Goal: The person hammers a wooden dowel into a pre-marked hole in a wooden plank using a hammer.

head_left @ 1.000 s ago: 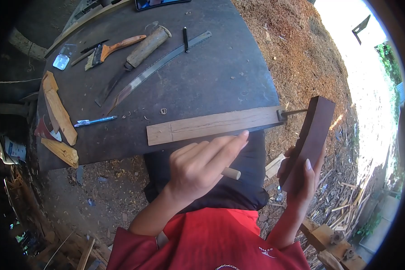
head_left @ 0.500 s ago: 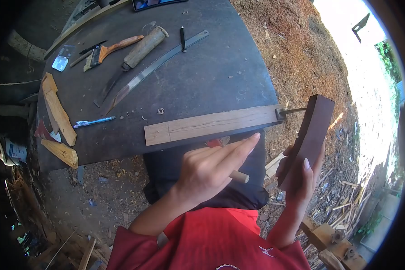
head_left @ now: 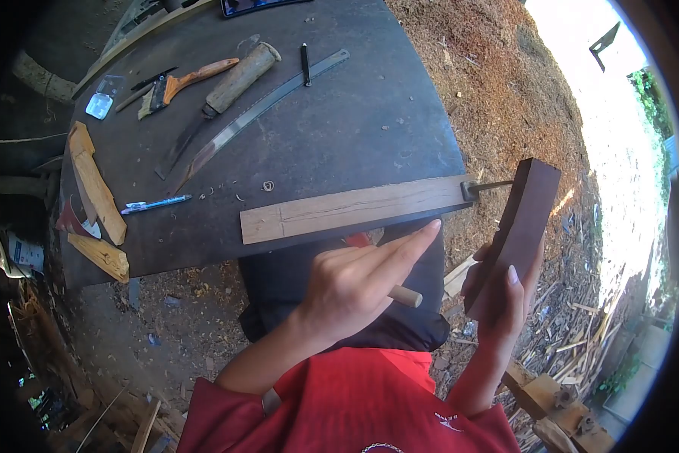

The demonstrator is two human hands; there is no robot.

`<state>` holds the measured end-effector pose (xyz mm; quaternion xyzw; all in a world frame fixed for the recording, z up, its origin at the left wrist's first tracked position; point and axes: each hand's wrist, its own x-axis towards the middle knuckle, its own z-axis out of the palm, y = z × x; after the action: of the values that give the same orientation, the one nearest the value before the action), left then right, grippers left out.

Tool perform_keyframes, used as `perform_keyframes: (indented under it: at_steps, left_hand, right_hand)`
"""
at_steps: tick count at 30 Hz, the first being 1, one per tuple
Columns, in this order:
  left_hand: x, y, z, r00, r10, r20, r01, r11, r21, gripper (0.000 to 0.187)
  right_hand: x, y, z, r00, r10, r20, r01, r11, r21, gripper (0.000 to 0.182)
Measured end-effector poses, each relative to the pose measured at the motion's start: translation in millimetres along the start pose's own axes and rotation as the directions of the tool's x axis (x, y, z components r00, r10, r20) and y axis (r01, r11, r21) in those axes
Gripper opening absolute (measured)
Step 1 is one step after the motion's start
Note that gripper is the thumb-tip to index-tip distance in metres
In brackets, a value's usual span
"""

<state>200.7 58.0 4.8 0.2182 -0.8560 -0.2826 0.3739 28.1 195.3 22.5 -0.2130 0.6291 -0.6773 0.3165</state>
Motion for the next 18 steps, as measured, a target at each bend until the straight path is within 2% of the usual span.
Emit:
perform_keyframes:
  at_steps: [15,18]
  left_hand:
    - [0.2,-1.4,5.3,1.000,0.002,-0.018,-0.003,0.999,-0.033,0.038]
    - [-1.8,-2.5,4.9,1.000,0.002,0.004,-0.002,1.000,0.008,0.038]
  right_hand:
    - [-0.5,-0.3,0.9,1.000,0.016,-0.014,-0.016,1.000,0.011,0.090]
    - [-0.7,-0.4,1.0,1.000,0.020,-0.012,-0.020,1.000,0.011,0.090]
